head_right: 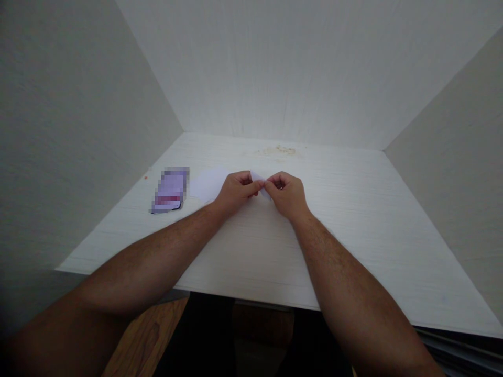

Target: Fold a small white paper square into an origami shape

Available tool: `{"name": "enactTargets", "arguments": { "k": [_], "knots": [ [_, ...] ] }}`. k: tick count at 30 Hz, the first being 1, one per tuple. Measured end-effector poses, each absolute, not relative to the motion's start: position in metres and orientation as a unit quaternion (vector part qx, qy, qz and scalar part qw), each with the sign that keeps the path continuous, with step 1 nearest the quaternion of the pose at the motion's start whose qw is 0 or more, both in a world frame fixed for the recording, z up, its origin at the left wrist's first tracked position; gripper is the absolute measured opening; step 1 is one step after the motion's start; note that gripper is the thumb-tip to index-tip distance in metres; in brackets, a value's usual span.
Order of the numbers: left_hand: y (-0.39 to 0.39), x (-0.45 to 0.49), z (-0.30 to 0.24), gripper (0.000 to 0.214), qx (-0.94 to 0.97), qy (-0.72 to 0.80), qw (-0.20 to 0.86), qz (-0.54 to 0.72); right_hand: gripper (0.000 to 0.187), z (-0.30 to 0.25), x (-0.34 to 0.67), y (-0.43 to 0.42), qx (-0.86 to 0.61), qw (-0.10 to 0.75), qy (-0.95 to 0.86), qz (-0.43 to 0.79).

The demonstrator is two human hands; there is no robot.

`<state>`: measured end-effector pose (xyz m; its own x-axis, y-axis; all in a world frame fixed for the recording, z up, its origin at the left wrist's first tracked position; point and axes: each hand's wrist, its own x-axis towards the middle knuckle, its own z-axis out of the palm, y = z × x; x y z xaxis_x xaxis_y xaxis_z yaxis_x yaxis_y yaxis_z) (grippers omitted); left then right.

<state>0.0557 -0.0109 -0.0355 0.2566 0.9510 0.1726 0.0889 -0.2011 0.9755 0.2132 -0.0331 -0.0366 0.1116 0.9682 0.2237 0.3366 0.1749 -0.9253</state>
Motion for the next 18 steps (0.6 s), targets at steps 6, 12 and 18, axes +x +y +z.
{"name": "enactTargets", "arguments": {
  "k": [6, 12, 18],
  "knots": [
    [-0.0141, 0.0543, -0.0320, 0.026, 0.629, 0.420, 0.499, 0.422, 0.014, -0.0360, 0.2120, -0.0330, -0.569, 0.500, -0.576, 0.308],
    [-0.0148, 0.0547, -0.0298, 0.021, 0.623, 0.431, 0.510, 0.407, 0.012, -0.0388, 0.2130, -0.0320, -0.570, 0.501, -0.583, 0.291],
    [-0.0149, 0.0577, -0.0304, 0.015, 0.605, 0.438, 0.525, 0.408, 0.011, -0.0375, 0.2115, -0.0342, -0.572, 0.498, -0.599, 0.258]
  ]
}}
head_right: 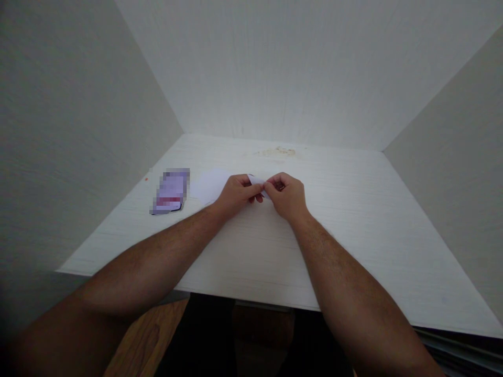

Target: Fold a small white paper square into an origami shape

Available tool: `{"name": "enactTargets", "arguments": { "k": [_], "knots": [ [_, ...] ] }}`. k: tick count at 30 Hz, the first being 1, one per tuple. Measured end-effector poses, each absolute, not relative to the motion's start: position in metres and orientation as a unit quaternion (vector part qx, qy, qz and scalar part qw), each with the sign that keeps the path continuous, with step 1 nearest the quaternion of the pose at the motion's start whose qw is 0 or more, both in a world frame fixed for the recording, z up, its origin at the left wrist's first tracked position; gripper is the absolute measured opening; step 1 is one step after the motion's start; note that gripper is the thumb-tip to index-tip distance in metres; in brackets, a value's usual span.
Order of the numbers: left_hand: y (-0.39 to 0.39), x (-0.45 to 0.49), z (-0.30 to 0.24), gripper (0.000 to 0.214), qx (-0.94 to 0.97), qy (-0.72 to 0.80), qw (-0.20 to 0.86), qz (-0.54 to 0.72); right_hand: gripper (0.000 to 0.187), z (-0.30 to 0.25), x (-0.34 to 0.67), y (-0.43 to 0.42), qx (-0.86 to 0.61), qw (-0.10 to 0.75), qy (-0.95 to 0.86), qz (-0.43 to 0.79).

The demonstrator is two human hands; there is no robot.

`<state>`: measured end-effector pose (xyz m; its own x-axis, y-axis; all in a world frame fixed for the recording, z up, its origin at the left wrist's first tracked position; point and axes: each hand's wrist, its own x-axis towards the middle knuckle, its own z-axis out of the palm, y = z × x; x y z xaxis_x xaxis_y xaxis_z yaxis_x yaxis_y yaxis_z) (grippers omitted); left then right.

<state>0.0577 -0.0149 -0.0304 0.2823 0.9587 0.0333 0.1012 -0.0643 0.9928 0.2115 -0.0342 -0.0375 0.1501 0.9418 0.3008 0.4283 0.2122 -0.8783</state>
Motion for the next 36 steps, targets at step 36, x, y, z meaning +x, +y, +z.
{"name": "enactTargets", "arguments": {
  "k": [36],
  "knots": [
    [-0.0145, 0.0591, -0.0311, 0.010, 0.594, 0.447, 0.521, 0.420, 0.006, -0.0374, 0.2106, -0.0357, -0.554, 0.532, -0.593, 0.242]
  ]
}}
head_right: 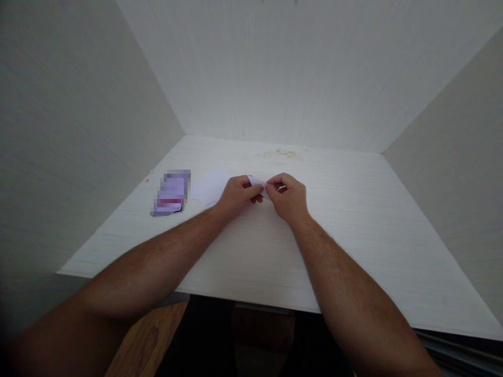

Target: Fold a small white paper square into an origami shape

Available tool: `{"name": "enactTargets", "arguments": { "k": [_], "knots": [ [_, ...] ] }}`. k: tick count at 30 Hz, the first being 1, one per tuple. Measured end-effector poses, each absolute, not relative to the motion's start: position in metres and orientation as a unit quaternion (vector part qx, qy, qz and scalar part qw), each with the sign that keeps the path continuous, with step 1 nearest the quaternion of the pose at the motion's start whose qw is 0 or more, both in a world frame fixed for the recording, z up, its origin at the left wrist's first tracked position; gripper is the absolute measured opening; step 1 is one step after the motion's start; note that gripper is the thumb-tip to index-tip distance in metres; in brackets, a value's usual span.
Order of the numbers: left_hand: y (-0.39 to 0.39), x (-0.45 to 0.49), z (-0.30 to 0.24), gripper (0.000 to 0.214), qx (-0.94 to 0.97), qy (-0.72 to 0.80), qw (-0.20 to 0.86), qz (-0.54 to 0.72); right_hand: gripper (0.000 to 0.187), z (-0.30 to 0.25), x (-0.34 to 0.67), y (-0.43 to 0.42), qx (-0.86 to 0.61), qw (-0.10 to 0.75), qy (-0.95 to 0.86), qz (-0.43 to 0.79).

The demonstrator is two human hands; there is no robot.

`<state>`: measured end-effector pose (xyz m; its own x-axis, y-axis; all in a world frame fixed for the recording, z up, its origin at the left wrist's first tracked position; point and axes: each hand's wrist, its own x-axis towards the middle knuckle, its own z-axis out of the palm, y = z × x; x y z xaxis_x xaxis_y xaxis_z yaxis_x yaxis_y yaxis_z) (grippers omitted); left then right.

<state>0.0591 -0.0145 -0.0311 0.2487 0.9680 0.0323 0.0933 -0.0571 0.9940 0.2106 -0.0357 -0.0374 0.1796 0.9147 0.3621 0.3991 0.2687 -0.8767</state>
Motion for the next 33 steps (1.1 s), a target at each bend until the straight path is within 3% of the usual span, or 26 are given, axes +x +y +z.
{"name": "enactTargets", "arguments": {
  "k": [33],
  "knots": [
    [-0.0152, 0.0596, -0.0304, 0.011, 0.593, 0.460, 0.515, 0.415, 0.009, -0.0343, 0.2118, -0.0384, -0.579, 0.504, -0.610, 0.198]
  ]
}}
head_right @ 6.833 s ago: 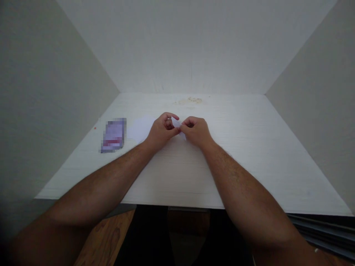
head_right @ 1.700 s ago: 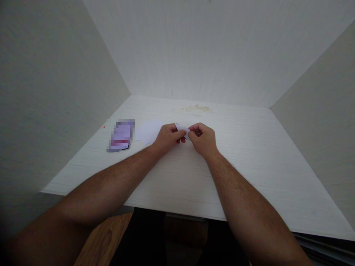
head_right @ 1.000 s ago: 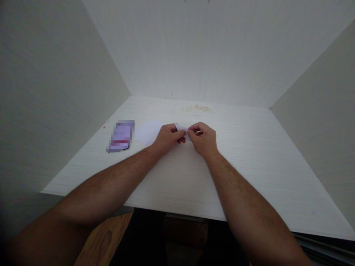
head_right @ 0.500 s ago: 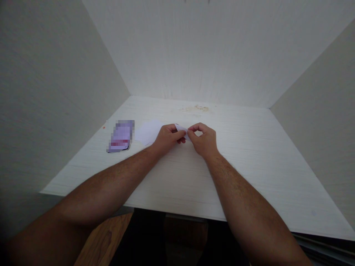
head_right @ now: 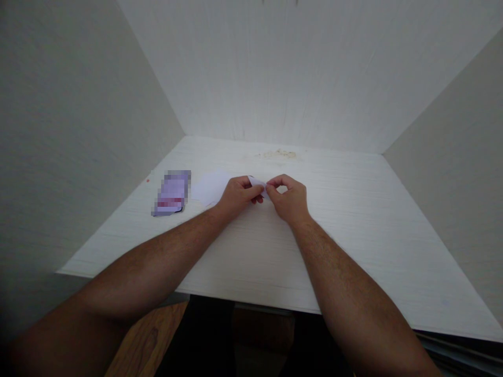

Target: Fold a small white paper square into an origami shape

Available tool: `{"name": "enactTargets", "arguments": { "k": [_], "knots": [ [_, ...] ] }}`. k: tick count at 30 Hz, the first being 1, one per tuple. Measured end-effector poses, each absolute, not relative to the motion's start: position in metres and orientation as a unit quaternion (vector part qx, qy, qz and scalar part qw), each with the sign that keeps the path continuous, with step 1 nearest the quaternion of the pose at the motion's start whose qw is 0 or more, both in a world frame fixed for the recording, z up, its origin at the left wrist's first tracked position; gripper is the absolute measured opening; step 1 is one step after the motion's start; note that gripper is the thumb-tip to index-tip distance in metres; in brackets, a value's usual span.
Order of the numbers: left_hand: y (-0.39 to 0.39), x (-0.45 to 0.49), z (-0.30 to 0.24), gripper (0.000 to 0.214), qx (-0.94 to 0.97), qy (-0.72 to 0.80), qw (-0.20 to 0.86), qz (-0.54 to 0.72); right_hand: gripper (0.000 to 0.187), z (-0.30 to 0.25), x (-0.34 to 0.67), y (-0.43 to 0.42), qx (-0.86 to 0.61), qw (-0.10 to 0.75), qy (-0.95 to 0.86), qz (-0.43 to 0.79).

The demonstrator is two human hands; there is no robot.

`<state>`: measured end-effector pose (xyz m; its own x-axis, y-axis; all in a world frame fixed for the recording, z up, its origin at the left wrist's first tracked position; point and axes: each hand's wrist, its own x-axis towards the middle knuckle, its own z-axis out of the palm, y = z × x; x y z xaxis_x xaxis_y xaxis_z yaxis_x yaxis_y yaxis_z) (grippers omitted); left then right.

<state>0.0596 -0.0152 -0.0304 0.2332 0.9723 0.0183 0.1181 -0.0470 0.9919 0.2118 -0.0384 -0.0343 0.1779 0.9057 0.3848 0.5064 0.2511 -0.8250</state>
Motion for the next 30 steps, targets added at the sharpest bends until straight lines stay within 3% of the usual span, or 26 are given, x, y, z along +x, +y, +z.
{"name": "enactTargets", "arguments": {
  "k": [30],
  "knots": [
    [-0.0128, 0.0588, -0.0351, 0.014, 0.595, 0.413, 0.533, 0.436, 0.008, -0.0367, 0.2123, -0.0353, -0.559, 0.510, -0.616, 0.221]
  ]
}}
